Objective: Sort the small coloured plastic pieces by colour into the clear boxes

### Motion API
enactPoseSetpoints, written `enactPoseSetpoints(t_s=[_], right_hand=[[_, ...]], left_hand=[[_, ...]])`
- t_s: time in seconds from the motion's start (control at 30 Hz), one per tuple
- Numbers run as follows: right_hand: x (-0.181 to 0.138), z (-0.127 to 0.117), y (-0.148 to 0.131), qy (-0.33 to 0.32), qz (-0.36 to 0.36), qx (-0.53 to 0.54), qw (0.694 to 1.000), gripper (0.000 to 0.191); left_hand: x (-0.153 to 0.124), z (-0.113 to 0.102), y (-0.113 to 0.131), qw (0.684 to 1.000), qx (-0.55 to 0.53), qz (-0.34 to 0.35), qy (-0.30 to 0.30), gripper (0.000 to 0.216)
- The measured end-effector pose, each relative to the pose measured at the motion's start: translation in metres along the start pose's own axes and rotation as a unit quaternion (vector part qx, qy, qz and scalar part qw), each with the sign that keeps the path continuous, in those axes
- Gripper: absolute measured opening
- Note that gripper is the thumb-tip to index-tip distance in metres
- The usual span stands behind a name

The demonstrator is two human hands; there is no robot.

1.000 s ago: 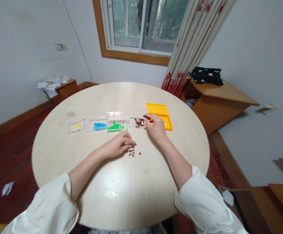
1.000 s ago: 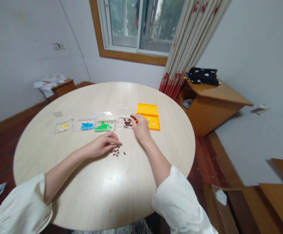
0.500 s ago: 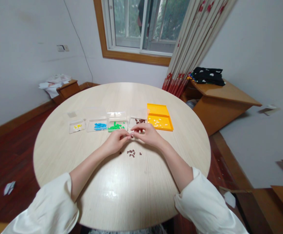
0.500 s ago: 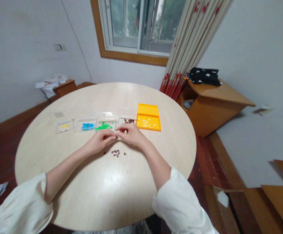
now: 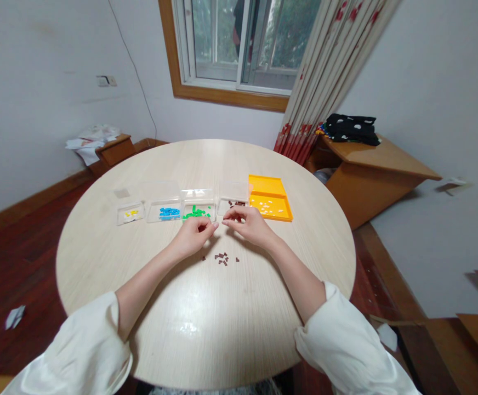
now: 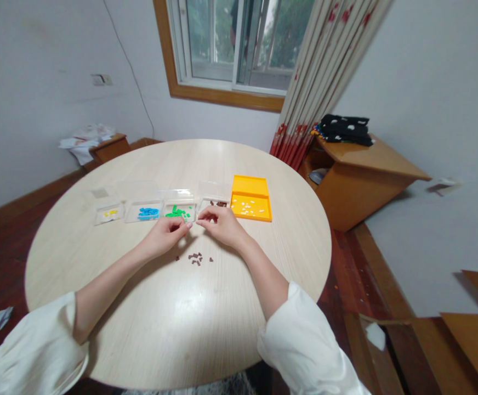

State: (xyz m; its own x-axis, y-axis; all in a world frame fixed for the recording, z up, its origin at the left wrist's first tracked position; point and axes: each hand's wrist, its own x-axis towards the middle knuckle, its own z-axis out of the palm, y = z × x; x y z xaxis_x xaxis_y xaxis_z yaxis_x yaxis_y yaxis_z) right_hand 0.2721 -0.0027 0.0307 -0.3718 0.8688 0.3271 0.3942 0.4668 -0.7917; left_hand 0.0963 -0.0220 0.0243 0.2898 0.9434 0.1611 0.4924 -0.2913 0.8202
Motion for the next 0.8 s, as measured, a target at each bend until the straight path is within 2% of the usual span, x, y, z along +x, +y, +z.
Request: enactPoseSetpoints(t_s=[0.1,0.23,0.37,0.47,0.63,0.73,0.8], right_hand=[[0.003,-0.004,0.008,0.056,0.020,0.002,0.998,0.009],[0.007,-0.009,0.019,0.136,0.058,0.010,0.989,0.013],[0.010,-0.012,0.025,0.191,0.093,0.014,0.977,0.028],[0.011,-0.012,0.028,0.195,0.103,-0.001,0.975,0.036],[0.011,-0.011,0.031,0.196,0.084,-0.013,0.977,0.038],[0.010,-0.009,0.027,0.173,0.072,0.005,0.982,0.035],[0.009,-0.008,0.022,0.137,0.054,0.022,0.989,0.029]], left_hand=[[-0.003,-0.005,0.002,0.998,0.025,0.024,-0.042,0.034],[-0.007,-0.012,0.003,0.986,0.050,0.080,-0.138,0.013],[-0.009,-0.009,0.004,0.978,0.054,0.093,-0.176,0.017],[-0.010,-0.003,0.005,0.979,0.051,0.090,-0.177,0.016],[-0.011,0.004,0.005,0.974,0.050,0.096,-0.201,0.014],[-0.011,0.006,0.004,0.974,0.054,0.095,-0.198,0.012],[-0.010,0.006,0.004,0.981,0.048,0.077,-0.174,0.013]])
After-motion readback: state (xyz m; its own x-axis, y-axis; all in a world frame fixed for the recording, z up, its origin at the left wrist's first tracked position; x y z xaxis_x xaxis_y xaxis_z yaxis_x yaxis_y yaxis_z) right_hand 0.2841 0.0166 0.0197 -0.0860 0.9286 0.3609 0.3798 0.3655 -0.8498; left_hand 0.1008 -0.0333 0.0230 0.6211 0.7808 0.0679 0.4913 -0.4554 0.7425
